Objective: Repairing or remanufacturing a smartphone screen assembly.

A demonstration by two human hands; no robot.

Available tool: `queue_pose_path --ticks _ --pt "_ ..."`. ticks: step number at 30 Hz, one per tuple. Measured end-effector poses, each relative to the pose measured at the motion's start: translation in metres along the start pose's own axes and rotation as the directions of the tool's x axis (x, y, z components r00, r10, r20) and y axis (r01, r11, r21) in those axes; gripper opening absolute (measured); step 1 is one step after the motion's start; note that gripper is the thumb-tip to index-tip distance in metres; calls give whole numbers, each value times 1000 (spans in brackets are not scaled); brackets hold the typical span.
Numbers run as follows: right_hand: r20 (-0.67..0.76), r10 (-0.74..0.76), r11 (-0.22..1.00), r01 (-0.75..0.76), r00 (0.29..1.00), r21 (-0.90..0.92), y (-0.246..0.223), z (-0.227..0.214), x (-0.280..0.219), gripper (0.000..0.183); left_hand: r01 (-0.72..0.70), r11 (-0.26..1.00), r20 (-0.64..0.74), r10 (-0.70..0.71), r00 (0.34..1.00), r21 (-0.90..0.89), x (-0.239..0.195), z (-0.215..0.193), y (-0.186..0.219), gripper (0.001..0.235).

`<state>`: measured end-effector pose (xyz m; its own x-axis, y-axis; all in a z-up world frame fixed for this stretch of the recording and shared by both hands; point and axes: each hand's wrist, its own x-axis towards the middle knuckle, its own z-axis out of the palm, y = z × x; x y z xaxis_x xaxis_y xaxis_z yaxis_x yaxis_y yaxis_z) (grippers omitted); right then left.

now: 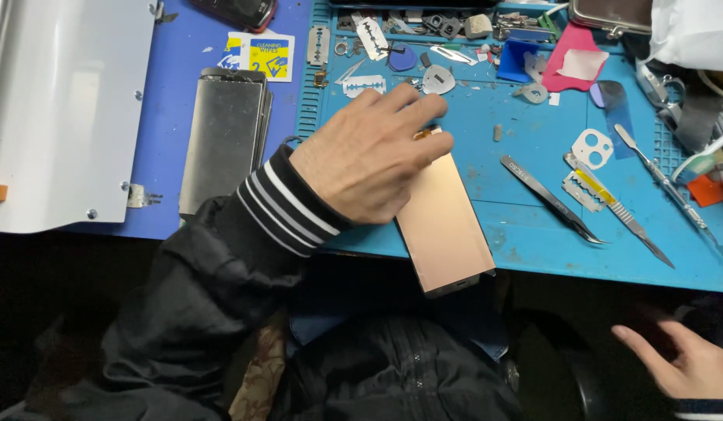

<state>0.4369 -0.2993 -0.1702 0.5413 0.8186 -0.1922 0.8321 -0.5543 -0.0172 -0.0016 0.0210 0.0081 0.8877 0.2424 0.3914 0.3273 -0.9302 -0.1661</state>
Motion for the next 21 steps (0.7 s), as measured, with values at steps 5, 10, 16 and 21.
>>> queue_pose_path --ticks 5,10,16,21 --pt "-177 -272 916 311 946 252 -84 -88 -32 45 42 983 -57 -53 997 -177 -3 9 -12 8" --pt "-229 -341 761 411 912 502 -156 -157 -62 33 102 976 -44 -112 993 -195 -7 6 -9 36" --pt "-444 -701 469 829 559 304 -206 -185 -21 36 36 999 -129 -32 991 29 -5 6 1 7" --pt "-594 -598 417 842 539 344 -254 -177 -12 18 33 999 -52 -32 998 32 -3 4 13 9"
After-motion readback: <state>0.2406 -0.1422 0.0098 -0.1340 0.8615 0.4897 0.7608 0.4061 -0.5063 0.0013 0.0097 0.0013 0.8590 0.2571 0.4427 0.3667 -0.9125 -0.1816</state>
